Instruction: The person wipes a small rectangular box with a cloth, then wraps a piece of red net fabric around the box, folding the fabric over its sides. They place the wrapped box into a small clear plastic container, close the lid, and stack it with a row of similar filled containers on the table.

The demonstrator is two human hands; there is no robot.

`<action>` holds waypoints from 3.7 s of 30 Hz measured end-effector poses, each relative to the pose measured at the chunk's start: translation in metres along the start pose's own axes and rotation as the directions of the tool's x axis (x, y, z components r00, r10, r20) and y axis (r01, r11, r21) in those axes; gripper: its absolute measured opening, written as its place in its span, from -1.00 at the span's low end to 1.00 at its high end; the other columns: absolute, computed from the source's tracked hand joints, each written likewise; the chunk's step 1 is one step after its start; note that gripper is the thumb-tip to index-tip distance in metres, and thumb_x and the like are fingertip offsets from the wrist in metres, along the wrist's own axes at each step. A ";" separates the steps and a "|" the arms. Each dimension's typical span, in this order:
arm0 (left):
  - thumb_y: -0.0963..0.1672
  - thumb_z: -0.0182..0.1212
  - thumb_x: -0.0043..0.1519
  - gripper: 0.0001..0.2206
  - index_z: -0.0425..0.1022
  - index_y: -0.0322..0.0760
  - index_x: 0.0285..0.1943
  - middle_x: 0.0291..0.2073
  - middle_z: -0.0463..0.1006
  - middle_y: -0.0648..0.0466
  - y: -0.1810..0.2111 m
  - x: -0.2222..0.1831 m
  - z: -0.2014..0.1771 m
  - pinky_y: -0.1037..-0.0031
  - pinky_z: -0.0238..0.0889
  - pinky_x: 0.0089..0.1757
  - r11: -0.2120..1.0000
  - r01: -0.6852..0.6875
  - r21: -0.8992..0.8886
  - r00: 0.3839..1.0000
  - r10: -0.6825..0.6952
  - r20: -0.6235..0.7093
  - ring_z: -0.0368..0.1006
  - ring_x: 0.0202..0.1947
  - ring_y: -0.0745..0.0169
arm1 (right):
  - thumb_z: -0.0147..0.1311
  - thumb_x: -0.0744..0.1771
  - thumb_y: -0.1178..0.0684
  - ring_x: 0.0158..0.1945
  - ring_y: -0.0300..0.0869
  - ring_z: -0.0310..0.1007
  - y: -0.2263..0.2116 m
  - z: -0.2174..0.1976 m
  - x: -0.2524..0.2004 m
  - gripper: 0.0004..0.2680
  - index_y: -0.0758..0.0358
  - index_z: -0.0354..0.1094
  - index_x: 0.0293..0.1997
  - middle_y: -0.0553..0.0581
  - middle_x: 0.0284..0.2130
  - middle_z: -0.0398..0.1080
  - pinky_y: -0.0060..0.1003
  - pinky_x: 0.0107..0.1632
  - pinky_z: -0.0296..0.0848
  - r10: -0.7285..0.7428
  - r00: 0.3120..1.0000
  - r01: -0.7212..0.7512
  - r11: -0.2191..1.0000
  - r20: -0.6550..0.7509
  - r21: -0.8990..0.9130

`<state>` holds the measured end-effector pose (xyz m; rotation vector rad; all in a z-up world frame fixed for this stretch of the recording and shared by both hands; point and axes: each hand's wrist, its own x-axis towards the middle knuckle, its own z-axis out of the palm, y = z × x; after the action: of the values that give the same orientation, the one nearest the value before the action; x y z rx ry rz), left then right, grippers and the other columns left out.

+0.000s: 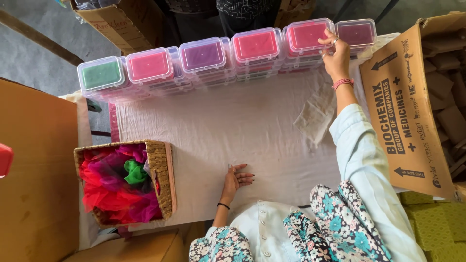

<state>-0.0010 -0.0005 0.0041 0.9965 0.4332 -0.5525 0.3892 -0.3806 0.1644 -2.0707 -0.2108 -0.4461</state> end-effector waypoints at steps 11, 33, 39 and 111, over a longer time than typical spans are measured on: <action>0.19 -0.45 0.39 -0.31 0.32 -0.40 0.32 -0.17 0.64 -0.25 -0.005 -0.004 0.000 0.26 0.53 -0.11 0.999 -0.036 0.017 0.999 0.036 -0.005 0.62 -0.26 0.05 | 0.15 0.24 0.45 0.17 0.05 0.53 -0.010 0.011 -0.016 -0.80 0.39 0.48 -0.13 0.36 0.25 0.39 -0.26 0.04 0.51 -0.075 0.991 0.064 0.993 -0.113 -0.100; 0.20 -0.42 0.38 -0.30 0.29 -0.39 0.35 -0.17 0.63 -0.23 -0.001 0.001 -0.003 0.26 0.52 -0.08 0.998 0.008 -0.059 1.000 -0.008 0.006 0.61 -0.26 0.08 | -0.01 0.24 0.55 -0.18 -0.17 0.58 0.118 -0.105 -0.009 -0.68 0.42 0.44 0.02 0.22 -0.19 0.54 -0.38 -0.18 0.51 -0.177 0.939 0.084 0.950 -0.296 -0.300; 0.19 -0.43 0.39 -0.31 0.30 -0.41 0.34 -0.17 0.63 -0.23 -0.001 0.001 -0.003 0.25 0.50 -0.08 0.997 0.024 -0.073 1.000 -0.024 -0.008 0.60 -0.27 0.09 | -0.03 0.19 0.57 -0.06 -0.09 0.57 0.101 -0.104 0.000 -0.67 0.45 0.40 -0.03 0.30 0.01 0.50 -0.35 -0.09 0.57 -0.155 0.955 0.072 0.949 -0.253 -0.308; -0.06 -0.05 0.51 -0.70 0.43 -0.44 0.01 -0.28 0.56 0.00 -0.138 -0.006 0.091 0.49 0.49 -0.17 0.828 -0.507 0.241 0.382 0.466 -0.798 0.48 -0.35 0.33 | 0.39 0.25 -0.20 0.30 0.26 0.30 0.169 -0.387 -0.085 -0.34 0.29 0.16 0.45 0.40 0.25 0.30 0.09 0.26 0.36 0.349 0.925 -0.145 0.693 0.152 -0.706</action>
<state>-0.0826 -0.1376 -0.0401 1.2470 0.9578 0.5636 0.2786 -0.7967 0.1753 -2.8558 0.1061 -0.0429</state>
